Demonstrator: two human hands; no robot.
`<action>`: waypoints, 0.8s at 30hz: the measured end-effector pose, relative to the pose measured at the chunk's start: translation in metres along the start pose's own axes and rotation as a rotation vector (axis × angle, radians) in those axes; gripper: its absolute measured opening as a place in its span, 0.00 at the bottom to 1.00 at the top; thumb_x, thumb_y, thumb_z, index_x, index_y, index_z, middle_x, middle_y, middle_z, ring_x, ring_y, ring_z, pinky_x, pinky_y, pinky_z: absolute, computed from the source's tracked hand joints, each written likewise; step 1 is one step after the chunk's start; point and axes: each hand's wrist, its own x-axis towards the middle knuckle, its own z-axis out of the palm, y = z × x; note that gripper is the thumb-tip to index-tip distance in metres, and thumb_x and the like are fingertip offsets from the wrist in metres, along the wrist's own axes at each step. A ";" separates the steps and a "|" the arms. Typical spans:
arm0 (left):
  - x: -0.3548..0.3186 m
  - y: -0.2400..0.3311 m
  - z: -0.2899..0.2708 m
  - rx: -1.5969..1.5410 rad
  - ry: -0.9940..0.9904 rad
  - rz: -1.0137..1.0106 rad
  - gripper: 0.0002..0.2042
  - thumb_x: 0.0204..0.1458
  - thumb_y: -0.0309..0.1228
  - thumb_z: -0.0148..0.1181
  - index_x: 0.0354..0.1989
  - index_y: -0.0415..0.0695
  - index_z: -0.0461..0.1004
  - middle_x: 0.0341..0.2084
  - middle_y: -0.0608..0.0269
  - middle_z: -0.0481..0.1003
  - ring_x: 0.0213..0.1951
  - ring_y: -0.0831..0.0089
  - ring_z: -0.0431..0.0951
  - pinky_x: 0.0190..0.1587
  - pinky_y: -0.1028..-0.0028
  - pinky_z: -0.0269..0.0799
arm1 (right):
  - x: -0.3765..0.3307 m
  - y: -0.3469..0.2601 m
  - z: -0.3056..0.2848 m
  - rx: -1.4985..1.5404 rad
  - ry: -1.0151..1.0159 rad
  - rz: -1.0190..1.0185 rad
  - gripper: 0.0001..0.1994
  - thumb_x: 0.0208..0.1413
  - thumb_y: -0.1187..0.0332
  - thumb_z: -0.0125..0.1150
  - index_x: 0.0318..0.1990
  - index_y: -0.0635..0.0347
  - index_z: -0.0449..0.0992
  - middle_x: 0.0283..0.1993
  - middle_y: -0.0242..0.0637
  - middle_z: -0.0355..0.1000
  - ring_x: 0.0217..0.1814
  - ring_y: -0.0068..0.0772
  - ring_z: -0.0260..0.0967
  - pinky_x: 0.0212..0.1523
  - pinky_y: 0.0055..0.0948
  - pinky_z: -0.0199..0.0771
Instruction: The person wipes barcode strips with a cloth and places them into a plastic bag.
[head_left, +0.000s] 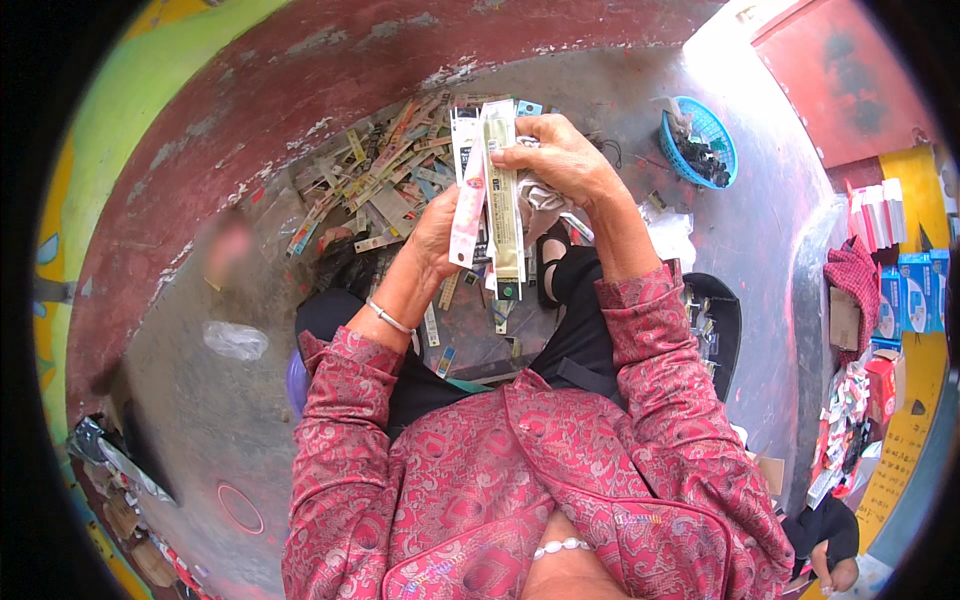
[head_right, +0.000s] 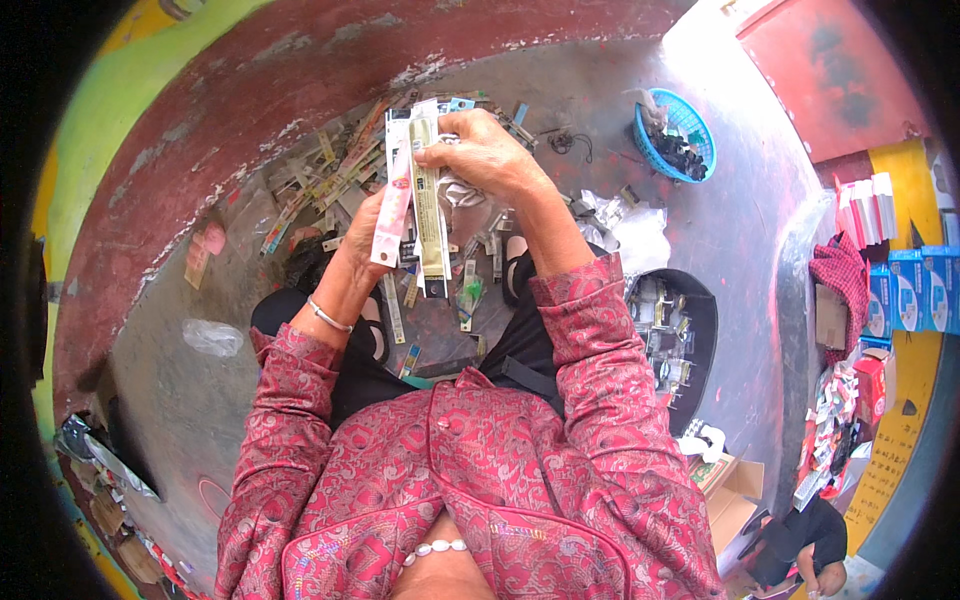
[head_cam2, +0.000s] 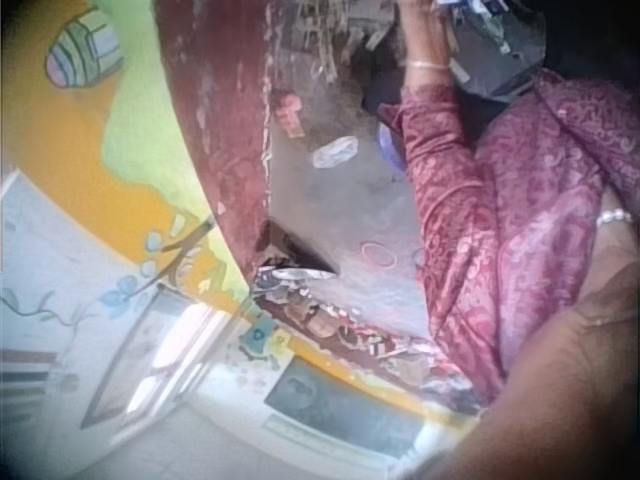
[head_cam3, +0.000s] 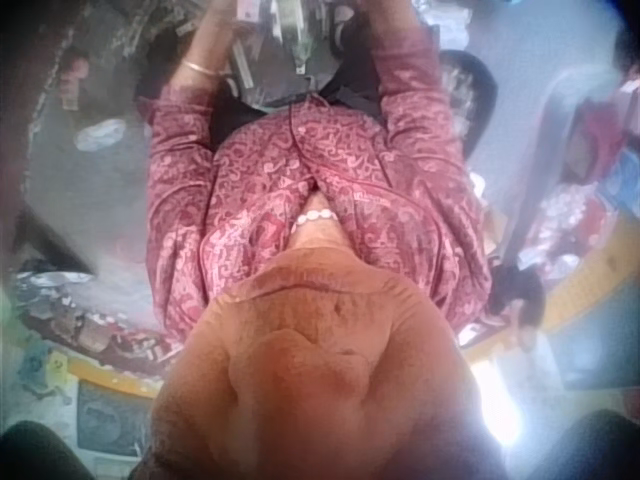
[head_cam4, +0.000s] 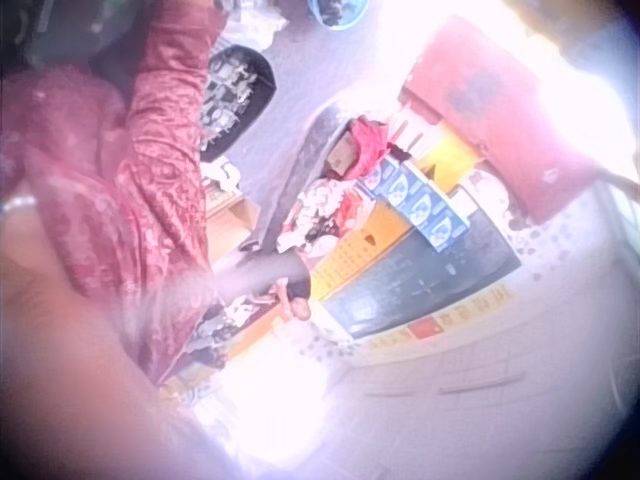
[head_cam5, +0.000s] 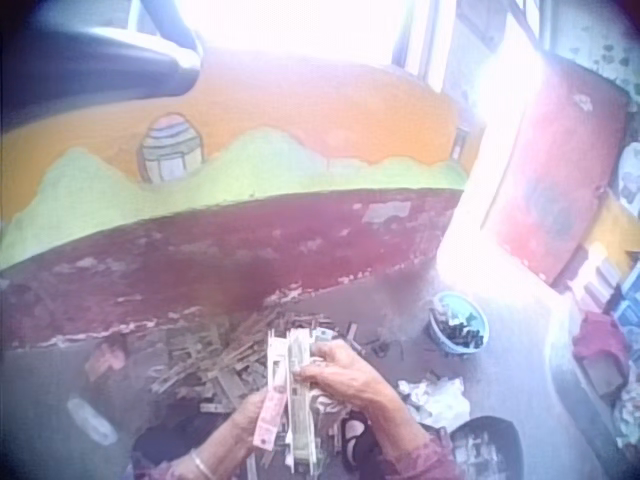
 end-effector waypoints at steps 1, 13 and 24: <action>-0.002 0.001 0.001 0.002 0.052 0.013 0.13 0.49 0.27 0.48 0.41 0.34 0.66 0.30 0.54 0.74 0.29 0.67 0.77 0.32 0.69 0.77 | -0.002 -0.004 0.000 0.032 0.001 -0.012 0.16 0.45 0.70 0.60 0.41 0.71 0.72 0.34 0.35 0.72 0.34 0.22 0.68 0.39 0.22 0.68; 0.001 0.010 0.000 0.129 0.027 0.053 0.14 0.47 0.23 0.44 0.43 0.34 0.66 0.35 0.52 0.73 0.33 0.67 0.77 0.38 0.68 0.75 | -0.010 -0.016 -0.010 0.338 0.039 -0.142 0.17 0.40 0.72 0.61 0.41 0.67 0.71 0.34 0.37 0.73 0.32 0.23 0.71 0.37 0.21 0.71; -0.011 0.016 0.003 0.305 0.002 0.065 0.17 0.45 0.23 0.50 0.46 0.37 0.63 0.33 0.57 0.73 0.33 0.71 0.76 0.38 0.71 0.74 | -0.005 -0.009 0.008 0.048 -0.018 -0.100 0.16 0.43 0.68 0.60 0.39 0.69 0.73 0.32 0.33 0.71 0.32 0.20 0.67 0.37 0.22 0.68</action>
